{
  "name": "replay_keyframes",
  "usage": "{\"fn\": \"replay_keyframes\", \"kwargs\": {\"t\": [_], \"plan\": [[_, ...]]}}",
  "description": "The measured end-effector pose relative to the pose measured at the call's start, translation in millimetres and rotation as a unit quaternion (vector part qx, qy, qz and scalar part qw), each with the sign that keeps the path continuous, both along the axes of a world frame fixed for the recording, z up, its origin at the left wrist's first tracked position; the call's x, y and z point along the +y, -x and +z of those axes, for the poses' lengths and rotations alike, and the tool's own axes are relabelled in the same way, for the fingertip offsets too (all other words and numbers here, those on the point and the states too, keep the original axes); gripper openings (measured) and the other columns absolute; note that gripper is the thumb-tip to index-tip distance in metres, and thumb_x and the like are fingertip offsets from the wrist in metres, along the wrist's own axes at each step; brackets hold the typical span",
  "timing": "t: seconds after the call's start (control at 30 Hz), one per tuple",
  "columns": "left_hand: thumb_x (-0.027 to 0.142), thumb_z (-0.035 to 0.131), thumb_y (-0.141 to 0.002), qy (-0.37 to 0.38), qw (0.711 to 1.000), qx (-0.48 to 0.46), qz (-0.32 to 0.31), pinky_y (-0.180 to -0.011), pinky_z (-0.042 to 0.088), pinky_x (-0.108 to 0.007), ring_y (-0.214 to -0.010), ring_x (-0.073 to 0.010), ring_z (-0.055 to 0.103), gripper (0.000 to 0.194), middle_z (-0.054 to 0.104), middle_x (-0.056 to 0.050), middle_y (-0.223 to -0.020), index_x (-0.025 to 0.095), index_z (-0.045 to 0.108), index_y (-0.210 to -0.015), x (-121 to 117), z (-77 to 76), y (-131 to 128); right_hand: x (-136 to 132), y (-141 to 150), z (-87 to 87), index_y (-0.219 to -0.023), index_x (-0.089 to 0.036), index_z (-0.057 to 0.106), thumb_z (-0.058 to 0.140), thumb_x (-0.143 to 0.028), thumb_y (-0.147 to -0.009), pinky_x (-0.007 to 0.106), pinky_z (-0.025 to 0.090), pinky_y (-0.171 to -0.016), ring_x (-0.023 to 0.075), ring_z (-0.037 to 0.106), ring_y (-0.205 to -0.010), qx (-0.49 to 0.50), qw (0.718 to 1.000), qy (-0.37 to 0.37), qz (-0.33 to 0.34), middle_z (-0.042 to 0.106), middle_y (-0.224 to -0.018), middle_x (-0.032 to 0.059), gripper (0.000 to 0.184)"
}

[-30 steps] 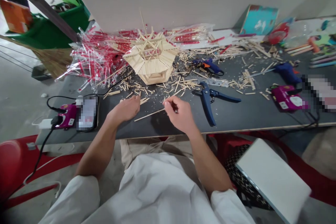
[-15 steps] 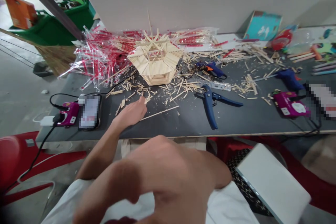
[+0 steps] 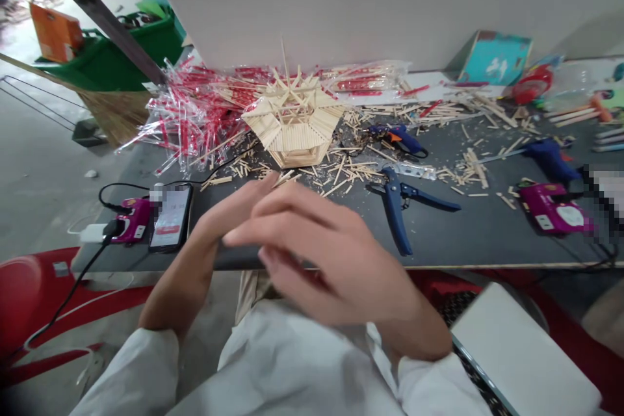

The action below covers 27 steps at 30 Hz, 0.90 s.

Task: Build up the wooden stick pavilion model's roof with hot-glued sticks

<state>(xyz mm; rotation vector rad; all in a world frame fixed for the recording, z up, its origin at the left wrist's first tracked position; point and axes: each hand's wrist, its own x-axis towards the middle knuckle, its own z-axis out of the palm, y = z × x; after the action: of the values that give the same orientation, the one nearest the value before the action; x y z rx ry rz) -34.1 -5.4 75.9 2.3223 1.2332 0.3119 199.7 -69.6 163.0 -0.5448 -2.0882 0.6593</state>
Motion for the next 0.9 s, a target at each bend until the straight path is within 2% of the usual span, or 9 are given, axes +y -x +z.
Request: {"fn": "replay_keyframes", "kwargs": {"t": [0.07, 0.17, 0.23, 0.3, 0.4, 0.47, 0.63, 0.77, 0.9], "plan": [[0.01, 0.042, -0.098, -0.02, 1.0, 0.001, -0.023, -0.073, 0.043, -0.031, -0.082, -0.0201, 0.063, 0.017, 0.067, -0.009, -0.099, 0.017, 0.046, -0.114, 5, 22.7, 1, 26, -6, -8.3, -0.114, -0.024, 0.07, 0.06, -0.007, -0.096, 0.025, 0.056, -0.069, 0.0114, 0.066, -0.083, -0.035, 0.998, -0.017, -0.041, 0.07, -0.11, 0.0036, 0.026], [0.017, 0.04, -0.104, -0.05, 0.998, 0.004, -0.034, -0.073, 0.04, -0.03, -0.079, -0.0184, 0.059, 0.01, 0.061, -0.004, -0.088, 0.018, 0.048, -0.109, 19, 55.5, 3, 61, -18, -23.7, -0.112, -0.023, 0.071, 0.062, -0.012, -0.097, 0.026, 0.053, -0.066, 0.0116, 0.063, -0.076, -0.072, 0.992, -0.01, -0.104, 0.069, -0.106, 0.0044, 0.02], [0.022, 0.041, -0.106, -0.024, 0.998, 0.003, -0.06, -0.068, 0.038, -0.029, -0.071, -0.0151, 0.053, 0.011, 0.055, -0.001, -0.081, 0.02, 0.048, -0.098, 31, 71.6, 4, 80, -23, -35.8, -0.118, -0.021, 0.07, 0.066, -0.019, -0.098, 0.027, 0.054, -0.069, 0.0121, 0.063, -0.075, -0.07, 0.987, 0.032, -0.139, 0.068, -0.103, 0.0042, 0.021], [0.028, 0.041, -0.109, 0.018, 0.994, -0.031, -0.102, -0.066, 0.037, -0.027, -0.066, -0.0124, 0.048, 0.02, 0.051, 0.002, -0.075, 0.02, 0.049, -0.092, 43, 80.1, 4, 97, -21, -49.3, -0.123, -0.021, 0.068, 0.072, -0.029, -0.096, 0.027, 0.053, -0.068, 0.0119, 0.063, -0.073, -0.035, 0.983, 0.101, -0.151, 0.069, -0.1, 0.0031, 0.028], [0.037, 0.042, -0.109, 0.067, 0.987, -0.072, -0.127, -0.066, 0.039, -0.026, -0.066, -0.0114, 0.048, 0.027, 0.051, 0.003, -0.073, 0.019, 0.055, -0.095, 59, 79.6, 0, 115, -10, -71.5, -0.113, -0.023, 0.071, 0.08, -0.041, -0.091, 0.024, 0.047, -0.055, 0.0097, 0.059, -0.062, 0.075, 0.965, 0.227, -0.11, 0.068, -0.082, -0.0019, 0.03], [0.039, 0.041, -0.109, 0.08, 0.986, -0.071, -0.129, -0.067, 0.04, -0.026, -0.069, -0.0121, 0.052, 0.029, 0.054, 0.001, -0.076, 0.018, 0.058, -0.099, 67, 75.0, -5, 124, -2, -85.6, -0.103, -0.023, 0.071, 0.082, -0.044, -0.089, 0.024, 0.045, -0.052, 0.0089, 0.056, -0.056, 0.151, 0.946, 0.272, -0.09, 0.064, -0.072, -0.0046, 0.028], [0.035, 0.043, -0.107, 0.076, 0.99, -0.064, -0.102, -0.068, 0.04, -0.026, -0.069, -0.0127, 0.051, 0.024, 0.055, 0.0, -0.076, 0.018, 0.056, -0.095, 80, 66.9, -9, 135, 8, -109.0, -0.099, -0.025, 0.074, 0.087, -0.04, -0.082, 0.025, 0.049, -0.053, 0.01, 0.059, -0.061, 0.229, 0.921, 0.311, -0.051, 0.07, -0.083, -0.0019, 0.026], [0.036, 0.042, -0.109, 0.143, 0.976, -0.093, -0.131, -0.065, 0.041, -0.025, -0.068, -0.0119, 0.049, 0.026, 0.055, 0.0, -0.076, 0.019, 0.053, -0.092, 86, 67.0, 6, 134, 20, -112.8, -0.091, -0.024, 0.075, 0.087, -0.035, -0.083, 0.024, 0.049, -0.053, 0.0091, 0.059, -0.062, 0.274, 0.904, 0.326, -0.024, 0.072, -0.089, -0.0005, 0.018], [0.036, 0.04, -0.11, 0.166, 0.975, -0.07, -0.133, -0.07, 0.044, -0.026, -0.073, -0.0132, 0.056, 0.027, 0.061, -0.001, -0.082, 0.019, 0.058, -0.1, 87, 69.9, 18, 125, 32, -117.9, -0.094, -0.025, 0.076, 0.084, -0.03, -0.087, 0.025, 0.055, -0.065, 0.013, 0.068, -0.08, 0.285, 0.907, 0.31, -0.033, 0.073, -0.099, 0.0024, 0.011]]}}
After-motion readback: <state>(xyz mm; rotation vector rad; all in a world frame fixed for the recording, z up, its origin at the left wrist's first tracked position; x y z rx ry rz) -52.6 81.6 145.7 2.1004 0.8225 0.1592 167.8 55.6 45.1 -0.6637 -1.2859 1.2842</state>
